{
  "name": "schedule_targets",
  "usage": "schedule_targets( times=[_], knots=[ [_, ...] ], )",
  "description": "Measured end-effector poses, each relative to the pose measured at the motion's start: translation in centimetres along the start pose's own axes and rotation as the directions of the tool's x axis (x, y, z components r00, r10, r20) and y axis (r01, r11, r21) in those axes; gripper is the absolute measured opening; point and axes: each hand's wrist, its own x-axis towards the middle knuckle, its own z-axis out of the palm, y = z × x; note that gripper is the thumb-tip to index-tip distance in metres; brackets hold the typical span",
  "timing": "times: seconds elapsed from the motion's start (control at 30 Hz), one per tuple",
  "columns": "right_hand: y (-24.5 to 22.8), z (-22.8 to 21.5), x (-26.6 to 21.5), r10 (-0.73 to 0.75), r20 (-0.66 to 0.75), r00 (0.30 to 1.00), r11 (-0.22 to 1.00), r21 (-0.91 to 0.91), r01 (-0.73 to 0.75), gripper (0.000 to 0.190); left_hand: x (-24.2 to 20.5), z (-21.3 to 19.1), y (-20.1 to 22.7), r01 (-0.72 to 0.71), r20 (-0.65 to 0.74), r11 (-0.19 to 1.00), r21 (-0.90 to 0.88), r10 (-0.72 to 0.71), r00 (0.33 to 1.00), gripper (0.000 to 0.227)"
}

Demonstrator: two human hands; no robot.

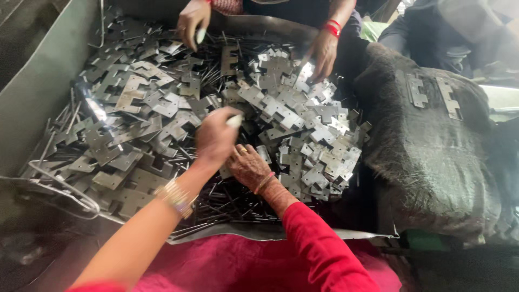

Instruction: The person inserts metal rods into small metal brackets and places the assembled units onto a nearby surface. The task is performed continuously by hand while seated on the floor.

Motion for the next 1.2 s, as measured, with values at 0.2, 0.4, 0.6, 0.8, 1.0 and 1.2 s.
schedule_targets(
  times=[0.2, 0.4, 0.6, 0.8, 1.0, 1.2],
  knots=[
    [-1.4, -1.9, -1.7, 0.034, -0.058, 0.998, 0.992, 0.123, -0.027, 0.031, 6.7, 13.2, 3.6, 0.111, -0.013, 0.762, 0.638, -0.134, 0.991, 0.021],
    [-6.8, -5.9, -11.4, 0.639, 0.280, 0.716, 0.244, 0.809, -0.534, 0.036, 7.0, 4.4, 1.0, 0.380, 0.230, 0.924, -0.050, -0.359, 0.904, 0.020],
    [-8.9, -6.9, -12.1, 0.528, 0.636, 0.562, -0.849, 0.405, 0.339, 0.025, -0.9, -6.7, 3.8, 0.250, 0.270, 0.921, -0.298, -0.171, 0.948, 0.019],
    [-10.9, -6.7, -10.1, 0.408, 0.754, 0.514, -0.911, 0.305, 0.276, 0.057, -10.0, -6.2, 9.3, 0.306, 0.597, 0.951, -0.048, -0.219, 0.772, 0.022],
    [-11.2, -6.5, -10.2, 0.494, 0.655, 0.571, -0.864, 0.300, 0.404, 0.069, -17.4, -4.9, 7.2, -0.013, 0.146, 0.996, -0.088, 0.026, 0.989, 0.052],
    [-13.2, -5.4, -6.3, 0.596, 0.479, 0.644, -0.765, 0.582, 0.276, 0.051, -18.7, -7.8, 4.3, 0.662, 0.501, 0.635, -0.397, -0.454, 0.736, 0.041]
  ],
)
